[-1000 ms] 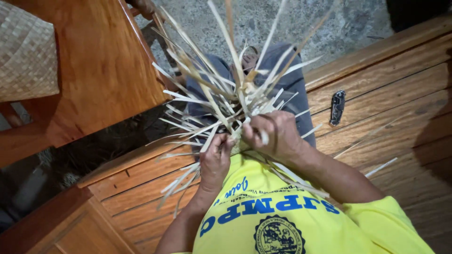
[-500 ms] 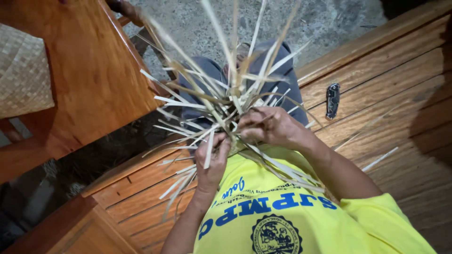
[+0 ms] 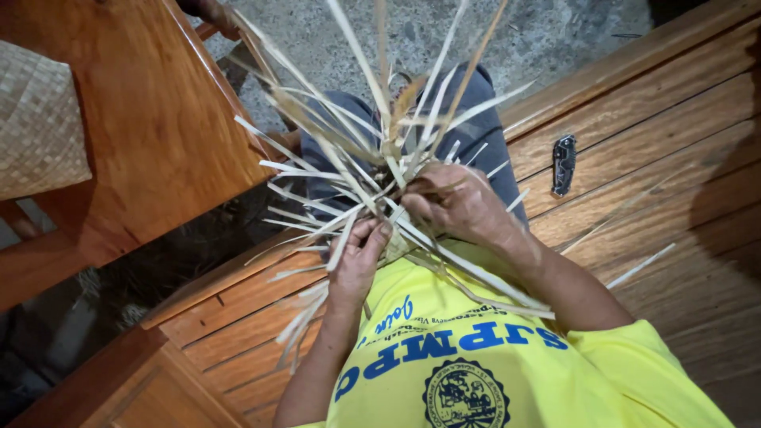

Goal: Weaving a basket using thin strips of dried leaves or wood.

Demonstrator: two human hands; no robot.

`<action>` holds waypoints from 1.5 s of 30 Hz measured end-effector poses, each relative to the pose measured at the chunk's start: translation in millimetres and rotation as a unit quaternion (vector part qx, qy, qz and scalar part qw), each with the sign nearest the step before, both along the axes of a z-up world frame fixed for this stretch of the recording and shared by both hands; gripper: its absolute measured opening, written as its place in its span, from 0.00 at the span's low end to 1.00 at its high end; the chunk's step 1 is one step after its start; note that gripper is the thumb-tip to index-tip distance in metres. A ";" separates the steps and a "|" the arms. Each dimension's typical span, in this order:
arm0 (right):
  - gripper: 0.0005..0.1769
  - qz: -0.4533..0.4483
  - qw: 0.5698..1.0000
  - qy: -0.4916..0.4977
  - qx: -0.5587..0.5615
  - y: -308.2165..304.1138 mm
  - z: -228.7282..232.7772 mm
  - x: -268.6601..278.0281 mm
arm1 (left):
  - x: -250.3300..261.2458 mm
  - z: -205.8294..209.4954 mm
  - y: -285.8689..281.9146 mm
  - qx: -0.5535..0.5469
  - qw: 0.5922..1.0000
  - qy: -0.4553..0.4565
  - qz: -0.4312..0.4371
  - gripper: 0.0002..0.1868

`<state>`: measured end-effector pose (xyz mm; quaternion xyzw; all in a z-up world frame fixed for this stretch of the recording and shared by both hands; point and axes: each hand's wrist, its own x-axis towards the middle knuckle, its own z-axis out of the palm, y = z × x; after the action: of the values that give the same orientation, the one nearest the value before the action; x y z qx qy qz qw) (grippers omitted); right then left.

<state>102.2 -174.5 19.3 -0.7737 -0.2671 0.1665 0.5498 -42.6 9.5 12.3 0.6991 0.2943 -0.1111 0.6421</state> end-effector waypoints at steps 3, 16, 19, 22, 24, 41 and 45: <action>0.11 0.011 0.992 -0.090 -0.083 -17.2 -22.7 16.1 | 8.3 21.2 0.1 0.013 0.999 0.031 0.033 0.06; 0.13 0.149 0.941 -0.261 -0.154 5.4 47.8 3.4 | 22.6 32.4 -3.6 0.017 0.998 0.058 0.031 0.07; 0.14 0.187 0.953 -0.218 -0.097 17.8 41.4 -0.9 | 23.8 40.7 -2.5 -0.012 0.997 0.053 0.049 0.05; 0.13 0.193 0.945 -0.244 -0.101 17.2 37.8 -0.4 | 23.7 33.9 -5.5 -0.085 0.991 0.056 0.091 0.04; 0.12 0.206 0.939 -0.252 -0.108 13.1 27.9 -0.2 | 19.5 22.0 -3.8 -0.132 0.983 0.055 0.119 0.04; 0.26 0.237 0.941 -0.234 -0.060 21.8 57.5 6.4 | 40.3 80.9 -7.2 0.089 0.987 0.132 0.004 0.17; 0.26 0.259 0.942 -0.213 -0.012 19.1 21.6 -2.4 | 2.9 31.9 1.9 -0.008 0.994 -0.105 0.025 0.14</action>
<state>99.8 -155.4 41.0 -0.7014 -0.5675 0.1376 0.4088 -39.7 11.4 44.3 0.6942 0.2415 -0.0230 0.6777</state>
